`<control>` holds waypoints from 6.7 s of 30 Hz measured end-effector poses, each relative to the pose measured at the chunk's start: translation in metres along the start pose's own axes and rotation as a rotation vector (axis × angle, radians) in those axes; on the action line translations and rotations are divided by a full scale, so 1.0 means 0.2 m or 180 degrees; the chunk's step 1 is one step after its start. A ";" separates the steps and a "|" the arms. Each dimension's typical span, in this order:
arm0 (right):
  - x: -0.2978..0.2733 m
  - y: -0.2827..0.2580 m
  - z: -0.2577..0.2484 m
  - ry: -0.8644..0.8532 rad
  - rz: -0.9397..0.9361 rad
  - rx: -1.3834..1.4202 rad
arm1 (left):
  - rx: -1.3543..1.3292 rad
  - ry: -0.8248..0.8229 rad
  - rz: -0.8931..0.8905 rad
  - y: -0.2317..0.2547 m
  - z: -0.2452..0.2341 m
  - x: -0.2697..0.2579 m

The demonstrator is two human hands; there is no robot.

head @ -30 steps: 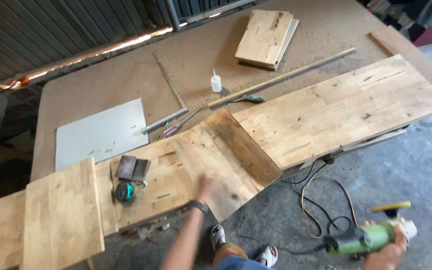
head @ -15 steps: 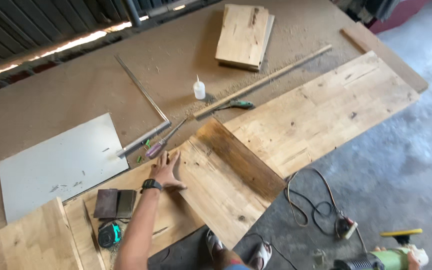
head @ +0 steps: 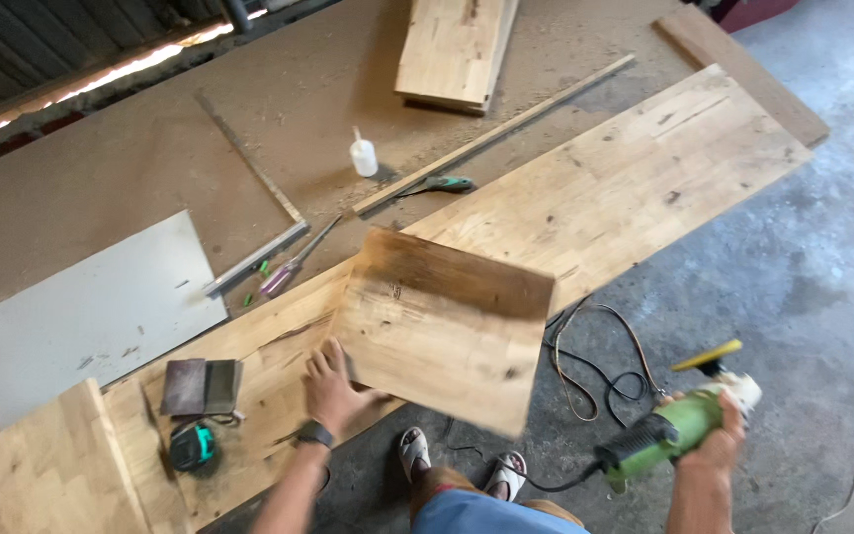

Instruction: The person uses an orbital sander to smooth the surface of a wooden plank on a workbench. They move the sander across the wood, flip the plank over to sand the other side, and continue sanding until the task is complete.

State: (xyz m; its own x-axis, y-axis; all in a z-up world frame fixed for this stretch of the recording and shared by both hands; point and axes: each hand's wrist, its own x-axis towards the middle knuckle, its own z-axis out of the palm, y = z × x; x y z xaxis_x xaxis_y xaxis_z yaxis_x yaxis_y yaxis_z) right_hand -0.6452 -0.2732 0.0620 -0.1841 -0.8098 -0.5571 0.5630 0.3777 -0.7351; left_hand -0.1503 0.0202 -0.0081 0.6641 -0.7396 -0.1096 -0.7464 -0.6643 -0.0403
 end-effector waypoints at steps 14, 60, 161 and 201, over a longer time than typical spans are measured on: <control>-0.25 0.13 0.88 -0.0545 -0.0015 -0.2171 | -0.0902 0.0280 0.0460 0.93 0.04 -0.19; 0.30 0.66 2.09 -0.0928 -0.1617 -0.6342 | -0.0909 0.1076 0.1758 0.60 0.09 0.01; -0.45 0.84 2.02 -0.1777 -0.0515 -0.5809 | -0.1609 0.1057 0.1754 0.59 0.14 -0.01; 0.65 0.18 2.01 -0.0332 -0.1104 -0.5686 | -0.1036 0.1125 0.1761 0.62 0.06 0.01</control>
State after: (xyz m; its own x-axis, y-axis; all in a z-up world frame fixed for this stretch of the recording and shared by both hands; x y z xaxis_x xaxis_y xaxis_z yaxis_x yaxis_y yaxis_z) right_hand -0.3242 -0.5459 0.1178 -0.0069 -0.9425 -0.3342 -0.9386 0.1214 -0.3229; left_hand -0.2418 -0.0626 -0.0256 0.2090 -0.9305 0.3008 -0.9626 -0.1415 0.2311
